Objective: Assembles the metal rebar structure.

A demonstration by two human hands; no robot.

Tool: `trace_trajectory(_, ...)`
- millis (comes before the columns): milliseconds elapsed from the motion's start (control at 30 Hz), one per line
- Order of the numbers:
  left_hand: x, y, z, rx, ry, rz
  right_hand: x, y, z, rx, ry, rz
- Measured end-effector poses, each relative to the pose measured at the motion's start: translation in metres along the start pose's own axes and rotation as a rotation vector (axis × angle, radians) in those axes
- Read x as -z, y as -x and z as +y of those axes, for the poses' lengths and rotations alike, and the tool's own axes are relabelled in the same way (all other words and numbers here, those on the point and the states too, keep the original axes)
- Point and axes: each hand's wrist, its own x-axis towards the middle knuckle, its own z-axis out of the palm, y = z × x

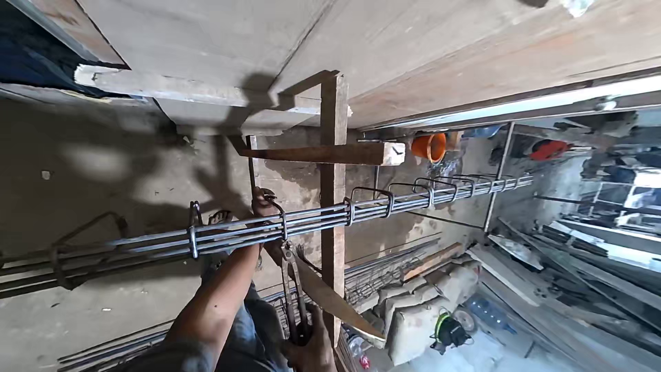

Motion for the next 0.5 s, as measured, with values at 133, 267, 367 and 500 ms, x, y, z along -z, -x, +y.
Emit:
trace_trajectory(133,0.003,0.000,-0.001,0.027,-0.026,-0.014,-0.001,0.012,0.003,0.290,0.402,0.271)
trace_trajectory(267,-0.003,0.001,0.008,0.047,-0.063,0.007,0.026,-0.001,0.013,0.019,-0.579,-0.406)
trace_trajectory(367,-0.010,0.009,0.032,0.094,-0.162,-0.033,0.025,-0.006,0.027,-0.105,-0.904,-0.635)
trace_trajectory(500,0.022,0.023,0.066,0.166,-0.737,-0.261,0.027,0.017,0.034,0.103,-0.583,-0.443)
